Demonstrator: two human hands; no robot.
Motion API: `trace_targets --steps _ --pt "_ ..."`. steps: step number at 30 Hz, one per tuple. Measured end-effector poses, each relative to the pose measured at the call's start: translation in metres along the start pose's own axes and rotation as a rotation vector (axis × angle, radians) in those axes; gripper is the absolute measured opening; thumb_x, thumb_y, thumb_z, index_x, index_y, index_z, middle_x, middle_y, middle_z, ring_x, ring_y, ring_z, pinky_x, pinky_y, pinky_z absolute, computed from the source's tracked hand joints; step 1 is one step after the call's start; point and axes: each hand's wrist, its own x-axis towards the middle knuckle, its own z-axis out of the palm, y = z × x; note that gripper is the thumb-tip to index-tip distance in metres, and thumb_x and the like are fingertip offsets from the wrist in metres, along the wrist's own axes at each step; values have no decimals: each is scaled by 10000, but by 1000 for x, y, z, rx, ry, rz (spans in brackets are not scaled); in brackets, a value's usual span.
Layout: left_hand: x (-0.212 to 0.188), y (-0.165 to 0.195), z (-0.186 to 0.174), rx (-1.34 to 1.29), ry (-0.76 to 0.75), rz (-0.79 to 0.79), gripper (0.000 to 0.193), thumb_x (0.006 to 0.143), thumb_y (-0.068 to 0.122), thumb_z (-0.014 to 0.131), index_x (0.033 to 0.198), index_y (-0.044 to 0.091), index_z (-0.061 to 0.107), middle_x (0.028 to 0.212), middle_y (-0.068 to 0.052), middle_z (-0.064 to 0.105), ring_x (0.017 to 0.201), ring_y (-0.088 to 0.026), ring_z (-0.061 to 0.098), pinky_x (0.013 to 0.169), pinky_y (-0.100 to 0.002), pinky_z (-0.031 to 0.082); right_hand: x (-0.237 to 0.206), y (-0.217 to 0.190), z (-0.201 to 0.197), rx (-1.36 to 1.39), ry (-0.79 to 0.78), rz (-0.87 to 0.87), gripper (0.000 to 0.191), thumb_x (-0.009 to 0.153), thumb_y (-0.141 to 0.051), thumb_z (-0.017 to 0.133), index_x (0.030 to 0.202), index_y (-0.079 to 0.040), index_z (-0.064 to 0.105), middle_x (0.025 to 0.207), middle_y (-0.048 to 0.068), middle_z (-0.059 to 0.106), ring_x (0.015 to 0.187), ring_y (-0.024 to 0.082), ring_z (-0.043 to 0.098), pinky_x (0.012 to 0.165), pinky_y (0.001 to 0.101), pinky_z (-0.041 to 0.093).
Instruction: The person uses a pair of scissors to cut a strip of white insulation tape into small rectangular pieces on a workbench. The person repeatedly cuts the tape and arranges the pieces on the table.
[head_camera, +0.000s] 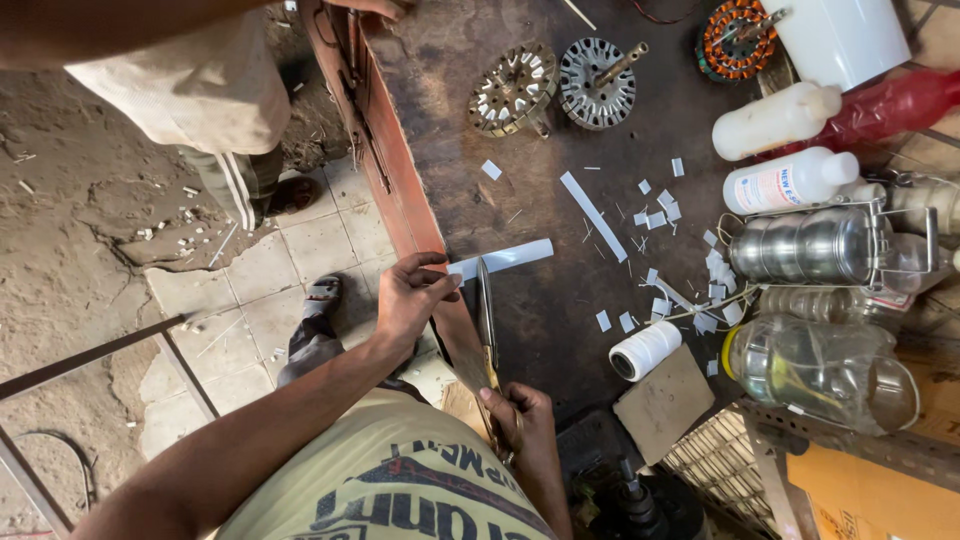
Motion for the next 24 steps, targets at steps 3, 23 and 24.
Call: trace_targets --steps 3,23,24 --pt "3 1 -3 -51 14 -5 273 850 21 796 1099 -64 723 837 -116 770 693 -156 726 644 -278 576 -2 -1 0 -20 -7 19 401 859 -239 802 616 -32 560 459 20 478 354 96 389 347 312 279" --pt "12 -5 -8 -72 -25 27 114 863 -6 776 974 -28 765 852 -111 782 758 -157 756 699 -269 616 5 18 -2 44 -31 -13 369 884 -260 790 665 -25 609 472 1 476 367 73 360 351 292 266" --pt "12 -5 -7 -55 -14 12 110 862 -2 779 969 -26 764 843 -107 780 756 -151 757 673 -262 598 4 22 -4 108 -44 -33 386 906 -266 782 665 -29 597 480 -10 465 380 65 351 360 286 262"
